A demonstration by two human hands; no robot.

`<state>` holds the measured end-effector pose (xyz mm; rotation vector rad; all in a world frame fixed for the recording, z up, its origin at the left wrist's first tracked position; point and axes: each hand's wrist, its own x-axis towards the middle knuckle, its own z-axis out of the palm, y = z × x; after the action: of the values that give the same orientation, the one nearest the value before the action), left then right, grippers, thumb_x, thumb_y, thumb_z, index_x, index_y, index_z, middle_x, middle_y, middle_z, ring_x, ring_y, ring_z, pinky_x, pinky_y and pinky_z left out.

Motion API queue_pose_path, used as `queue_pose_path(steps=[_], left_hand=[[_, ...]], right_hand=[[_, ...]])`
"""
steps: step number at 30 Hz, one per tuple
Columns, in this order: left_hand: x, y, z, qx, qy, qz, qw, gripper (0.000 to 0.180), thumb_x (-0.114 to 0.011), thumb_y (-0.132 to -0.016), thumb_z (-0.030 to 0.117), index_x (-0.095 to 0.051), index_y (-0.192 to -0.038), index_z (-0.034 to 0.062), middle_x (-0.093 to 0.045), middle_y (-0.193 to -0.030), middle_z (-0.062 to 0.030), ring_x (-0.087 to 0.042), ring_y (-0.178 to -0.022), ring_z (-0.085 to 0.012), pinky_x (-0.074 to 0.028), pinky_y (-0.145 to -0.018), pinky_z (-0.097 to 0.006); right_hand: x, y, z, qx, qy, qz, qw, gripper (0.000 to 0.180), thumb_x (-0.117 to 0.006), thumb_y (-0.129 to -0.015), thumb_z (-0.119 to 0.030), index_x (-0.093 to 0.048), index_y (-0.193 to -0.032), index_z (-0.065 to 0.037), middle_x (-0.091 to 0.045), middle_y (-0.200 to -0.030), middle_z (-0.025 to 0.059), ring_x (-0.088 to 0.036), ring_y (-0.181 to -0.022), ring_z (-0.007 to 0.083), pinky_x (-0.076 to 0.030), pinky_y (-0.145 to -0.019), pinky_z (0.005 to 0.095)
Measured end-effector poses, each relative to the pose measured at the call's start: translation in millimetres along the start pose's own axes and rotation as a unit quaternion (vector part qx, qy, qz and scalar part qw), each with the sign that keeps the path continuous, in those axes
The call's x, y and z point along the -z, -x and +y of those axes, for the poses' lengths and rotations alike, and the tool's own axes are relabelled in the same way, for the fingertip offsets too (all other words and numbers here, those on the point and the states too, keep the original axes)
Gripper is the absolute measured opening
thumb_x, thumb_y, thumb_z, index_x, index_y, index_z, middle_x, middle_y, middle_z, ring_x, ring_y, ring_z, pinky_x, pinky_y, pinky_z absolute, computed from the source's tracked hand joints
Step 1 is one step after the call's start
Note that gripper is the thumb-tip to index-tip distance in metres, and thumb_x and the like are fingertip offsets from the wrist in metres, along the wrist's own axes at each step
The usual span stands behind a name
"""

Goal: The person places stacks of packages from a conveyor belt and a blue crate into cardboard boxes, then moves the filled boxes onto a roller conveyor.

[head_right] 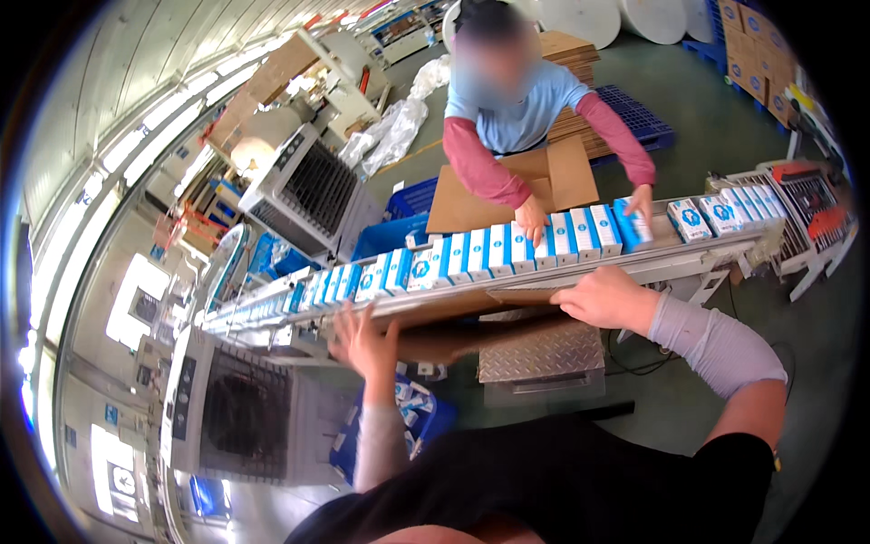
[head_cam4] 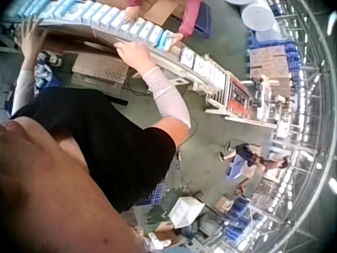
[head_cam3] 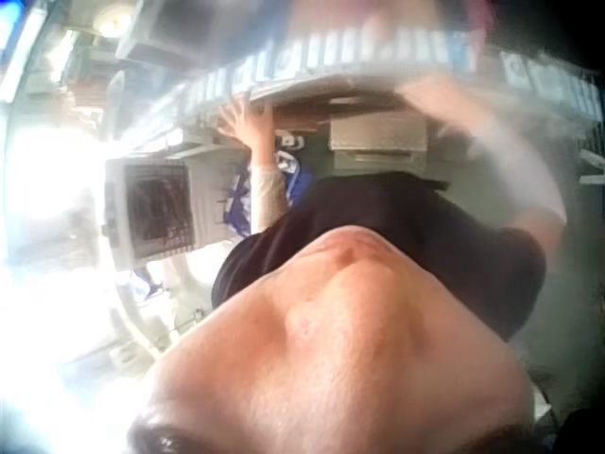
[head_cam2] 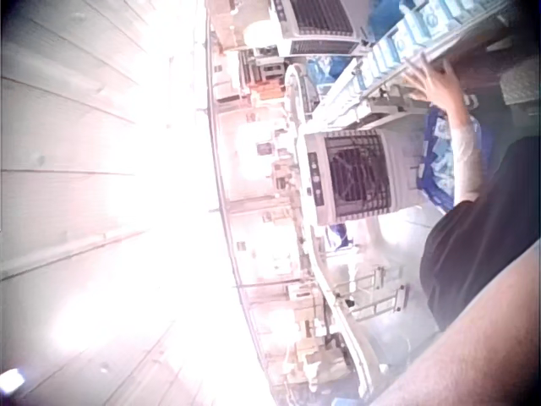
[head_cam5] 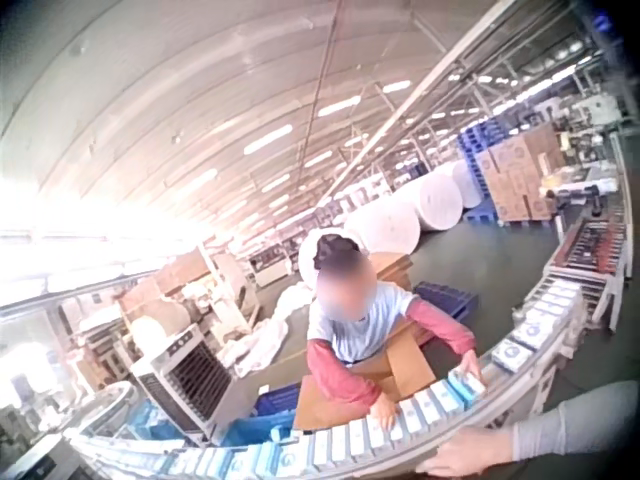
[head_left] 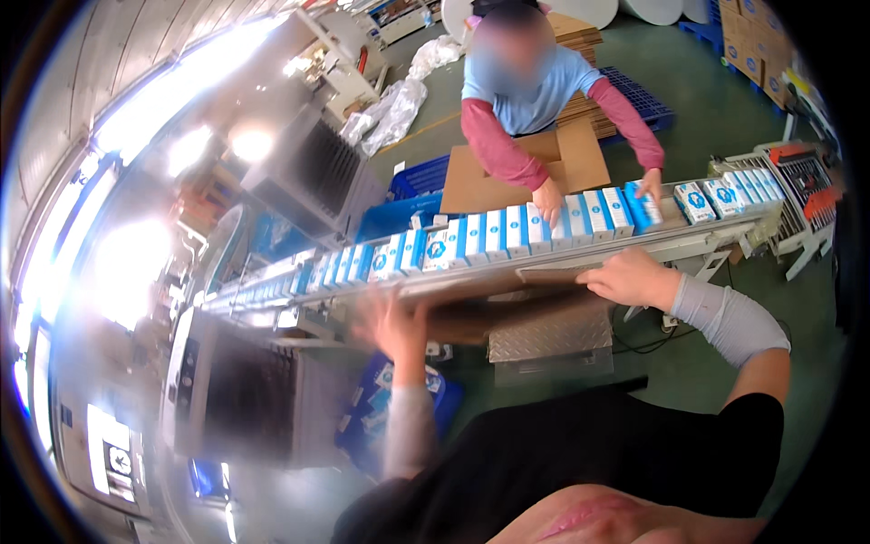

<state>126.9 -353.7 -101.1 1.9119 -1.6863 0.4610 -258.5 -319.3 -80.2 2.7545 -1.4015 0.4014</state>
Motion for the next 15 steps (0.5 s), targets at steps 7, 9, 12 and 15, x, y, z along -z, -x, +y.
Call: queue_pose_path(steps=[7, 9, 12, 15], left_hand=[[-89.2, 64.2, -84.7, 0.219, 0.618, 0.003, 0.755, 0.069, -0.054, -0.073, -0.005, -0.031, -0.138, 0.0003, -0.046, -0.128, -0.0152, -0.049, -0.112, -0.0256, -0.044, -0.092, -0.034], [-39.8, 43.1, -77.4, 0.197, 0.611, -0.097, 0.761, 0.063, -0.048, -0.071, -0.009, -0.037, -0.133, -0.0014, -0.05, -0.125, -0.0143, -0.05, -0.111, -0.0233, -0.044, -0.092, -0.032], [23.0, -14.8, -97.4, 0.046, 0.43, -0.212, 0.876, 0.057, -0.049, -0.071, -0.011, -0.044, -0.127, -0.003, -0.055, -0.119, -0.0144, -0.055, -0.106, -0.0223, -0.048, -0.087, -0.031], [86.3, -59.1, -61.0, 0.006, 0.381, -0.341, 0.859, 0.055, -0.055, -0.076, 0.003, -0.041, -0.129, -0.001, -0.06, -0.113, -0.0179, -0.06, -0.1, -0.0257, -0.05, -0.084, -0.035]], right_hand=[[2.8, -16.5, -25.5, 0.048, -0.049, -0.097, 0.993, 0.056, -0.05, -0.079, -0.005, -0.053, -0.129, -0.03, -0.063, -0.076, 0.0191, -0.063, -0.068, 0.0358, -0.049, -0.062, 0.0457], [34.6, -20.9, -26.8, 0.006, -0.066, -0.102, 0.993, 0.056, -0.05, -0.079, -0.005, -0.053, -0.129, -0.029, -0.063, -0.076, 0.0193, -0.063, -0.069, 0.0358, -0.049, -0.062, 0.0459], [60.2, -26.5, -10.5, -0.004, -0.093, -0.057, 0.994, 0.052, -0.048, -0.081, -0.008, -0.051, -0.131, -0.021, -0.063, -0.076, 0.0208, -0.063, -0.069, 0.0361, -0.048, -0.062, 0.0465], [67.7, -48.2, -19.3, -0.013, -0.102, -0.087, 0.991, 0.051, -0.047, -0.084, -0.013, -0.046, -0.134, -0.016, -0.063, -0.078, 0.0219, -0.062, -0.068, 0.037, -0.048, -0.061, 0.0471]])
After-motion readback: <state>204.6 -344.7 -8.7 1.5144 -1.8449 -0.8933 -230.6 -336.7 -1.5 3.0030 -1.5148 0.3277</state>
